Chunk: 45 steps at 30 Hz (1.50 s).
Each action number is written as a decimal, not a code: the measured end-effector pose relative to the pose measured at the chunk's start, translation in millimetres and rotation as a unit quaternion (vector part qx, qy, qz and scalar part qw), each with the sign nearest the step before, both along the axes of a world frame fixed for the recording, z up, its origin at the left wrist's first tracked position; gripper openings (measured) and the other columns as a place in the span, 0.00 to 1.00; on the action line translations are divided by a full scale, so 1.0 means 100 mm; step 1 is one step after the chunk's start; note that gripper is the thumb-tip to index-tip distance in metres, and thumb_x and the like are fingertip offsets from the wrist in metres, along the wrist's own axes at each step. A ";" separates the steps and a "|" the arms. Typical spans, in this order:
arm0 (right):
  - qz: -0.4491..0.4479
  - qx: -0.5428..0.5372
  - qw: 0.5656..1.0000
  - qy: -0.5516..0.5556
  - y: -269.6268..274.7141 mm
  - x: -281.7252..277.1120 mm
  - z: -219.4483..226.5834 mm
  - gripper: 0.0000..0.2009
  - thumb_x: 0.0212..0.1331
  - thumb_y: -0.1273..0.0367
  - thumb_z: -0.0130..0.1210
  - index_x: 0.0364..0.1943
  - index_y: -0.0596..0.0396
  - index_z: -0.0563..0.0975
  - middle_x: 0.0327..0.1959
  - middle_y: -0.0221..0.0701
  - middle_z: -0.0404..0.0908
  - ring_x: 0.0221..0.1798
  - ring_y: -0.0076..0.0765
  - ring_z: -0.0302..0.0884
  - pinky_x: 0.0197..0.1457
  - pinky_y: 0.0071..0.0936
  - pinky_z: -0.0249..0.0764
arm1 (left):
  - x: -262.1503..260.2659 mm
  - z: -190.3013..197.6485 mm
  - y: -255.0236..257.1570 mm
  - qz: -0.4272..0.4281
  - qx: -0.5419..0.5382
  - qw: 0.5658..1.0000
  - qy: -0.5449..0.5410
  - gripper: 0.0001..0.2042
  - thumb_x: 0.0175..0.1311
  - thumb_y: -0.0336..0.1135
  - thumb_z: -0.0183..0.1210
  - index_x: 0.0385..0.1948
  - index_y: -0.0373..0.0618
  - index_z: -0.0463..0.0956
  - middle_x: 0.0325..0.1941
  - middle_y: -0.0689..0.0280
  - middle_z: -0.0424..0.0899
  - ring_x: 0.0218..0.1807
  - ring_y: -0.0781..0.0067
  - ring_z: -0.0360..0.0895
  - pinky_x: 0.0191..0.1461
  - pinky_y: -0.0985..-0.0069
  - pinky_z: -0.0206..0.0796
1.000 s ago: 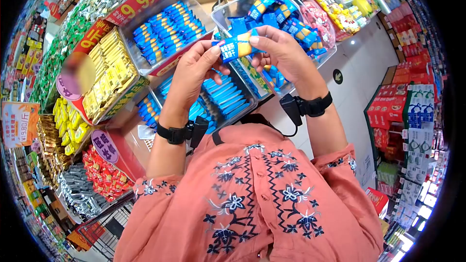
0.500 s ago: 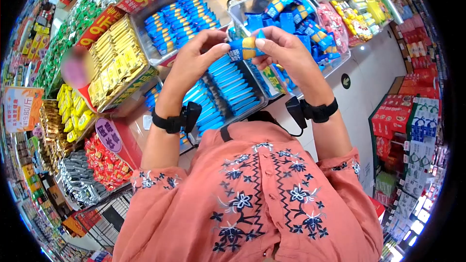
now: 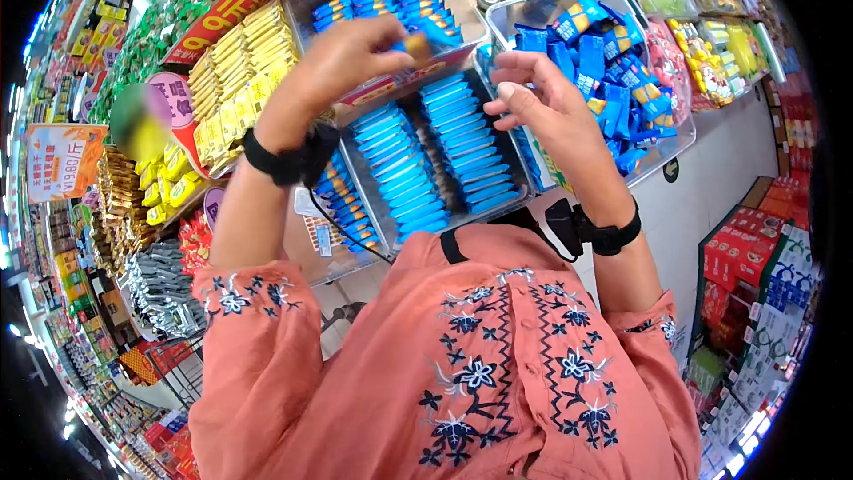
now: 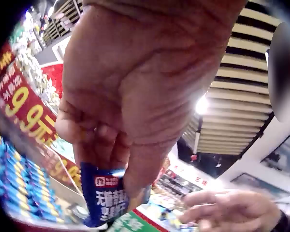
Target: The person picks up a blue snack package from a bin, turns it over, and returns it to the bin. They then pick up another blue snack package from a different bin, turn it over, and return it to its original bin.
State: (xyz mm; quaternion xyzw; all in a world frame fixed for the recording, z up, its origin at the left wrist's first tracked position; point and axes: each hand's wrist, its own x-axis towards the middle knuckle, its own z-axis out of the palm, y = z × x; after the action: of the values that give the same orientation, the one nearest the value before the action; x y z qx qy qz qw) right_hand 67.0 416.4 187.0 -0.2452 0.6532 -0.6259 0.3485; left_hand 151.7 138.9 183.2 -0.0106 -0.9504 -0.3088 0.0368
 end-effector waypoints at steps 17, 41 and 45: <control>0.065 0.016 0.994 -0.084 -0.15 -0.14 0.02 0.18 0.69 0.67 0.54 0.59 0.61 0.70 0.46 0.33 0.78 0.40 0.24 0.80 0.41 0.22 0.76 | -0.38 -0.91 -0.77 -0.004 -0.370 0.905 -0.212 0.07 0.52 0.32 0.62 0.30 0.41 0.82 0.34 0.50 0.85 0.39 0.46 0.83 0.40 0.55 0.76; 0.120 0.046 0.980 -0.150 -0.23 -0.12 0.00 0.17 0.70 0.67 0.53 0.58 0.59 0.71 0.44 0.30 0.77 0.40 0.22 0.80 0.45 0.22 0.77 | -0.52 -1.38 -0.69 -0.112 -0.445 0.851 -0.254 0.08 0.57 0.27 0.58 0.31 0.45 0.87 0.37 0.57 0.88 0.42 0.56 0.86 0.41 0.63 0.78; 0.116 0.031 0.980 -0.160 -0.22 -0.11 0.00 0.16 0.70 0.67 0.53 0.58 0.58 0.71 0.44 0.29 0.77 0.40 0.21 0.79 0.45 0.22 0.77 | -0.55 -1.42 -0.70 -0.115 -0.449 0.850 -0.251 0.08 0.57 0.27 0.58 0.31 0.45 0.87 0.37 0.57 0.89 0.43 0.57 0.87 0.41 0.63 0.78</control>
State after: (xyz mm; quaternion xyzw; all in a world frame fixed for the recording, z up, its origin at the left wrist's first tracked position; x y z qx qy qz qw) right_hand 56.3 394.2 186.8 -0.2054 0.5755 -0.5912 0.5264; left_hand 97.1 68.5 41.2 -0.0575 -0.9543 0.1571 -0.2475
